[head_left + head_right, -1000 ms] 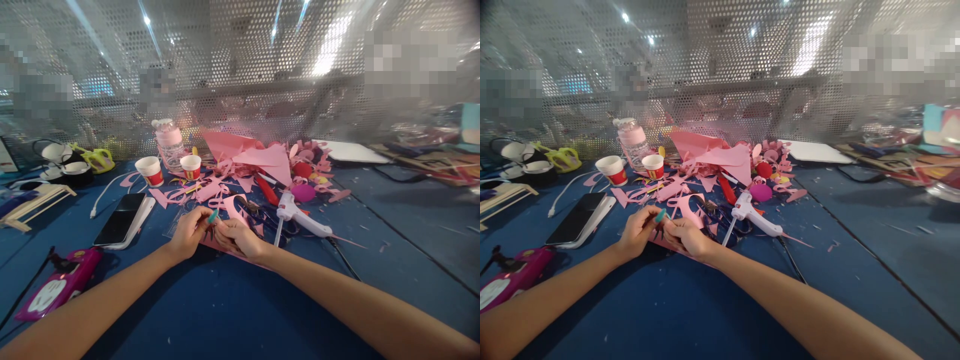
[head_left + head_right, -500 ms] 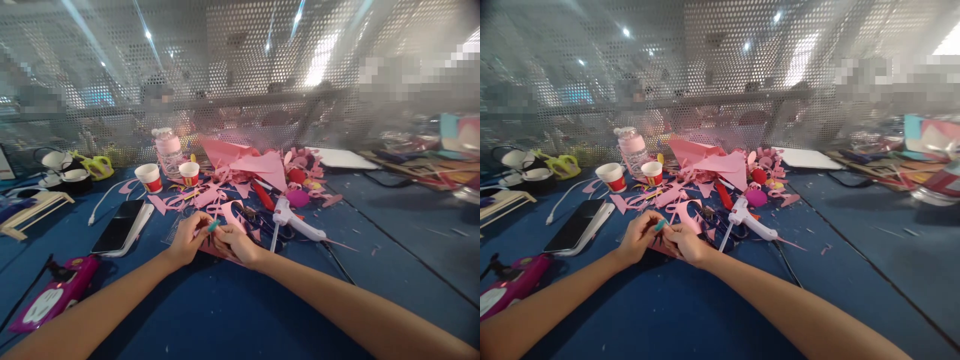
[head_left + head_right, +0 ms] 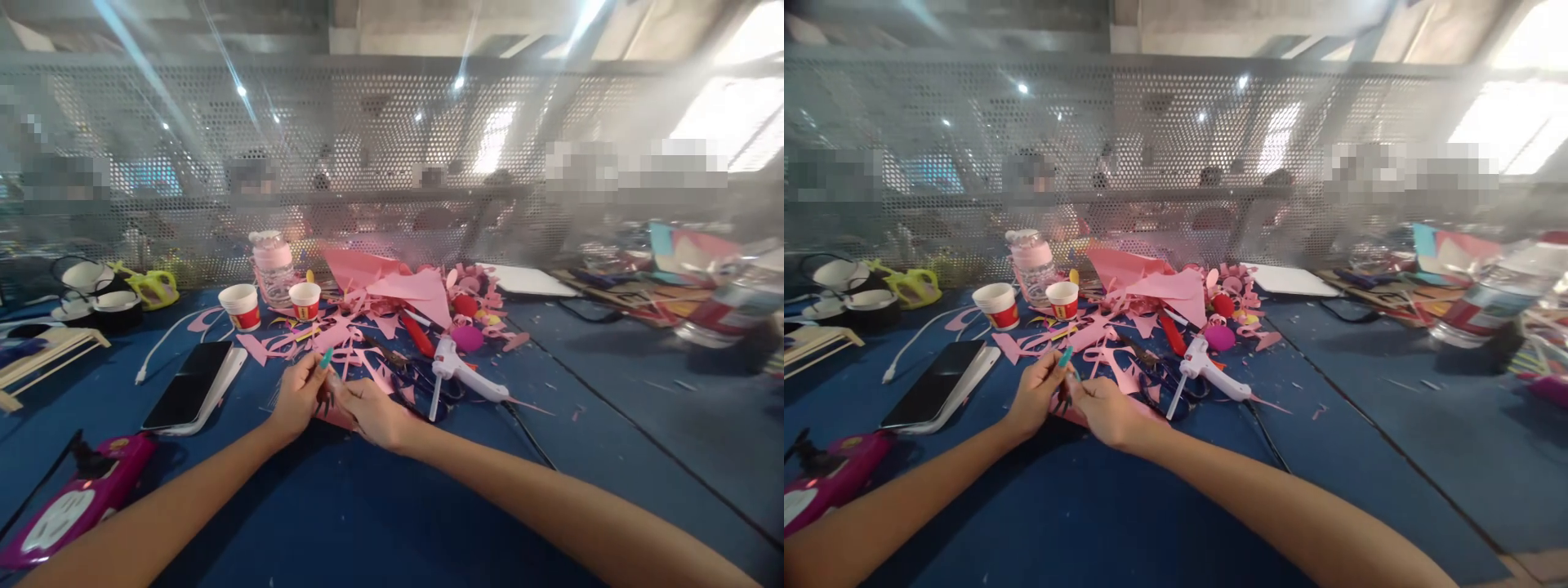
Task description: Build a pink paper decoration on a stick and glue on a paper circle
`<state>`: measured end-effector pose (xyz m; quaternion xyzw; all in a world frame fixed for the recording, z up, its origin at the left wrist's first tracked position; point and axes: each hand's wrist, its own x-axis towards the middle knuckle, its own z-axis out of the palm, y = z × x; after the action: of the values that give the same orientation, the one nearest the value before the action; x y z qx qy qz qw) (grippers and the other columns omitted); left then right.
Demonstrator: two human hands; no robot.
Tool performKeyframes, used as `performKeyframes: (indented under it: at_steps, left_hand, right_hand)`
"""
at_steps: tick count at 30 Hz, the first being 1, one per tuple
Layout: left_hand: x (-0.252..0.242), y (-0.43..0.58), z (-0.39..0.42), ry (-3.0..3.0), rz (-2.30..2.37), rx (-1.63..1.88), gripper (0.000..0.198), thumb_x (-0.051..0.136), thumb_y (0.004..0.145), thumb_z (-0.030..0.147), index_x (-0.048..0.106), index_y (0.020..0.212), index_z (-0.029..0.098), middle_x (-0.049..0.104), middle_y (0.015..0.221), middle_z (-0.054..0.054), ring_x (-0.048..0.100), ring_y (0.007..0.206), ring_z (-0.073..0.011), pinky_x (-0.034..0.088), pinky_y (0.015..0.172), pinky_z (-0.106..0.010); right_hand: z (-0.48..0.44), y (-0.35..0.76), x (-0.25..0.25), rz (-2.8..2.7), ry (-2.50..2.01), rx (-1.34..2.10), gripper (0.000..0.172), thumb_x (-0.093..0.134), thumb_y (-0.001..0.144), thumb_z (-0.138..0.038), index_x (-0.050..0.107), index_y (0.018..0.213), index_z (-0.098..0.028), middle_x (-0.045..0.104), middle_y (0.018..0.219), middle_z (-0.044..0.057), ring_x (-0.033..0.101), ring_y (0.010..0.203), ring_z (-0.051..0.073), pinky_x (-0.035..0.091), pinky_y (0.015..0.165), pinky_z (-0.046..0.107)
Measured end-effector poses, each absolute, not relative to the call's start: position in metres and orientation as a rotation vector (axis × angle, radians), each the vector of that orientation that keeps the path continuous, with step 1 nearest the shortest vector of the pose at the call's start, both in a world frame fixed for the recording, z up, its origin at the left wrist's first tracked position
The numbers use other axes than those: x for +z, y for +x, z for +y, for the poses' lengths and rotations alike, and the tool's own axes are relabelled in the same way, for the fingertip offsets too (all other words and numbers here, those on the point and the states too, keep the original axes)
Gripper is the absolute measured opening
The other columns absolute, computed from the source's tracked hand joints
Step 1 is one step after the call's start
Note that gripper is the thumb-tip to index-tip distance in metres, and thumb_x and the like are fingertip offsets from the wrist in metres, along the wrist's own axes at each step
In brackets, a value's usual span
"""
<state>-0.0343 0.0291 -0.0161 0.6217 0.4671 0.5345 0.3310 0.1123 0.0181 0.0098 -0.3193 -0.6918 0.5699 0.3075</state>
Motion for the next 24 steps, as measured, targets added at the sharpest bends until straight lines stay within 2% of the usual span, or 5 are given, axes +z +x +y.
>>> performKeyframes:
  at_steps: [7,11,15,19,24]
  left_hand:
    - [-0.014,-0.031,0.027,1.636,1.268,1.435,0.02,0.06,0.075,0.036,0.053,0.073,0.017,0.05,0.049,0.007,0.045,0.04,-0.0083,0.035,0.042,-0.019]
    - [-0.012,-0.03,0.019,1.856,1.228,1.243,0.025,0.047,0.084,0.034,0.046,0.064,0.018,0.049,0.047,0.006,0.045,0.038,-0.008,0.033,0.041,-0.019]
    - [-0.012,-0.03,0.016,2.068,1.238,1.105,0.03,0.037,0.088,0.031,0.04,0.06,0.019,0.046,0.044,0.006,0.045,0.039,-0.0084,0.032,0.044,-0.019]
    - [-0.012,-0.029,0.017,2.074,1.328,1.161,0.023,0.034,0.089,0.029,0.041,0.069,0.02,0.049,0.048,0.006,0.048,0.041,-0.0099,0.036,0.047,-0.021]
    - [-0.014,-0.027,0.019,1.967,1.303,1.182,0.02,0.029,0.09,0.03,0.045,0.086,0.02,0.056,0.057,0.003,0.051,0.042,-0.011,0.039,0.044,-0.021]
  right_hand:
    - [-0.032,0.131,0.103,-2.537,-0.777,1.271,0.038,0.033,0.091,-0.028,0.039,0.055,-0.017,0.046,0.045,-0.005,0.045,0.04,0.006,0.036,0.045,0.018]
    - [-0.033,0.159,0.103,-2.691,-0.975,0.477,0.011,0.045,0.084,-0.024,0.05,0.087,-0.015,0.059,0.086,0.007,0.055,0.074,0.016,0.045,0.067,0.028]
    - [-0.002,0.214,0.061,-2.42,-1.517,-0.298,0.043,0.051,0.072,-0.012,0.043,0.114,-0.008,0.042,0.121,0.021,0.038,0.114,0.033,0.037,0.089,0.045]
    - [0.027,0.26,0.03,-2.387,-1.957,-0.259,0.044,0.054,0.064,-0.016,0.047,0.105,-0.003,0.05,0.102,0.022,0.048,0.095,0.036,0.044,0.069,0.045]
    - [0.044,0.271,0.021,-2.421,-1.815,-0.267,0.027,0.048,0.063,-0.014,0.051,0.089,-0.01,0.053,0.094,0.017,0.05,0.089,0.029,0.042,0.075,0.04]
